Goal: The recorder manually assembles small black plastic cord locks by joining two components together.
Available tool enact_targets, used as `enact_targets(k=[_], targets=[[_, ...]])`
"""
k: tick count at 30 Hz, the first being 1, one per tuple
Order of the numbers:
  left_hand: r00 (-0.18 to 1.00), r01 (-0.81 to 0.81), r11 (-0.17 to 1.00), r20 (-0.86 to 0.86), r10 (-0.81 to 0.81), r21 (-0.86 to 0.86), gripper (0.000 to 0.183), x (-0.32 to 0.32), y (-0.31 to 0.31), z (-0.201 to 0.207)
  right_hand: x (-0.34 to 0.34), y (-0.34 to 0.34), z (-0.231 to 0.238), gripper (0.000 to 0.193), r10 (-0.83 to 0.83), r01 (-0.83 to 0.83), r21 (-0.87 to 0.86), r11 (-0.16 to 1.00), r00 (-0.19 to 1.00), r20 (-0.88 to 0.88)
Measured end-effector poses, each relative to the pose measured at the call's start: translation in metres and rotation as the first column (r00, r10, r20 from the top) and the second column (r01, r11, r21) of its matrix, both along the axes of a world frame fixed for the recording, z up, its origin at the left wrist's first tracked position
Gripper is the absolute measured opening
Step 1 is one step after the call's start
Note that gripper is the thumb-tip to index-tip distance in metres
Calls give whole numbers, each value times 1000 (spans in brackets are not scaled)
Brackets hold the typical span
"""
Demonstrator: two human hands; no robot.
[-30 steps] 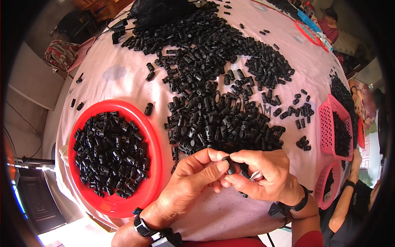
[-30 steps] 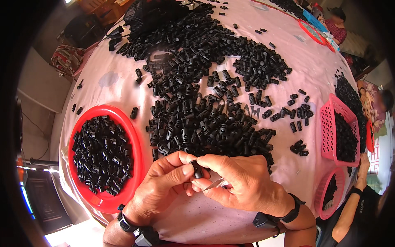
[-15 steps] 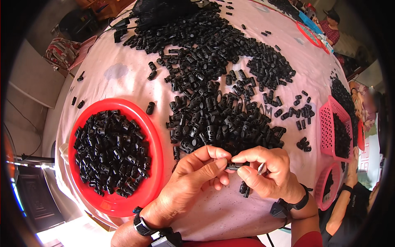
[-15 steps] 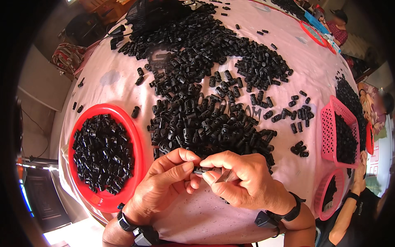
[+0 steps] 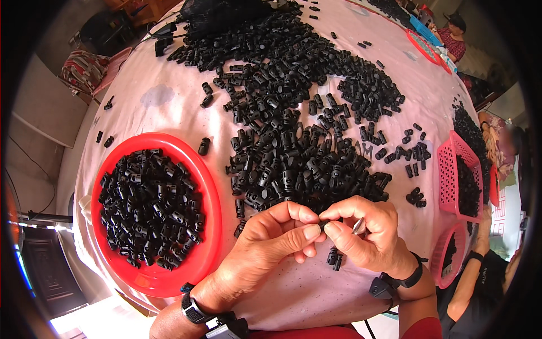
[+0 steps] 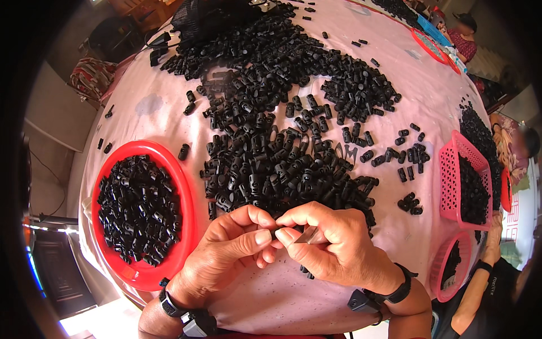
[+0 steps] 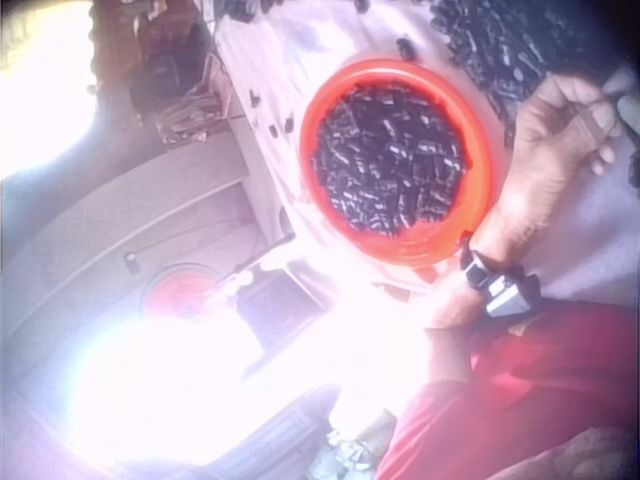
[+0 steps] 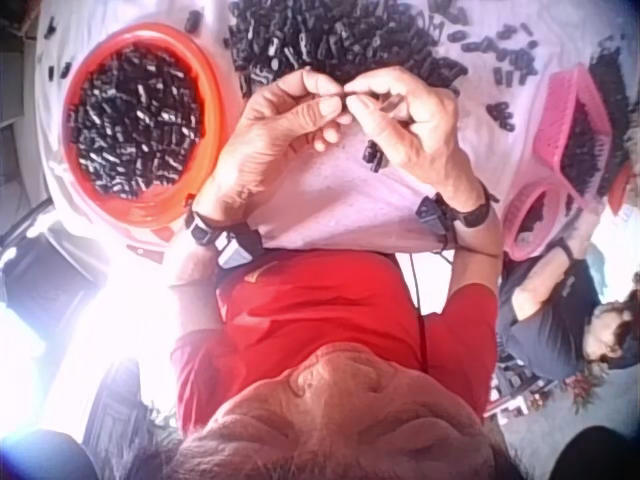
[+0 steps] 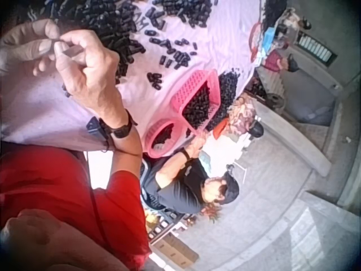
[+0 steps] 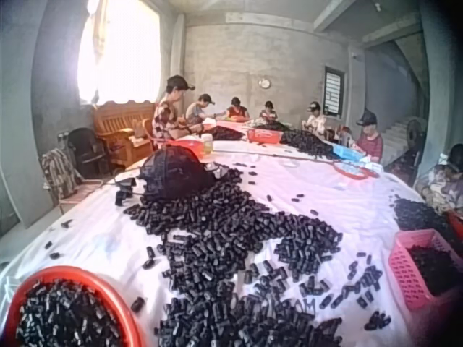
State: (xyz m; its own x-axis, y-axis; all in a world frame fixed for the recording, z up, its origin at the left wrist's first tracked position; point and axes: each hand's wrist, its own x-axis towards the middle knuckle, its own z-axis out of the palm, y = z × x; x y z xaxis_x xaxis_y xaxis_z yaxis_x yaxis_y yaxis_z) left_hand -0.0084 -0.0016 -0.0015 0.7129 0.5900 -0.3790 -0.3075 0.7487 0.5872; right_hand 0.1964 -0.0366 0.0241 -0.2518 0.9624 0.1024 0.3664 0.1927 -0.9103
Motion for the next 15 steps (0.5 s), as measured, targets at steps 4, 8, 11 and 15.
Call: enact_targets(k=[4, 8, 11, 15], targets=[[996, -81, 997, 19, 82, -7, 15, 1, -3, -4, 0, 0, 4, 19, 11, -11, -14, 1000, 999, 53], [991, -118, 993, 63, 116, 21, 19, 1, -4, -7, -3, -1, 6, 21, -38, 34, 57, 998, 997, 73], [985, -151, 984, 93, 142, 96, 23, 3, -4, -10, 0, -1, 5, 24, -34, 38, -48, 998, 996, 81], [975, -220, 944, 82, 206, 245, 30, 6, -9, -12, 2, 0, 2, 29, 12, -13, 22, 1000, 999, 43]])
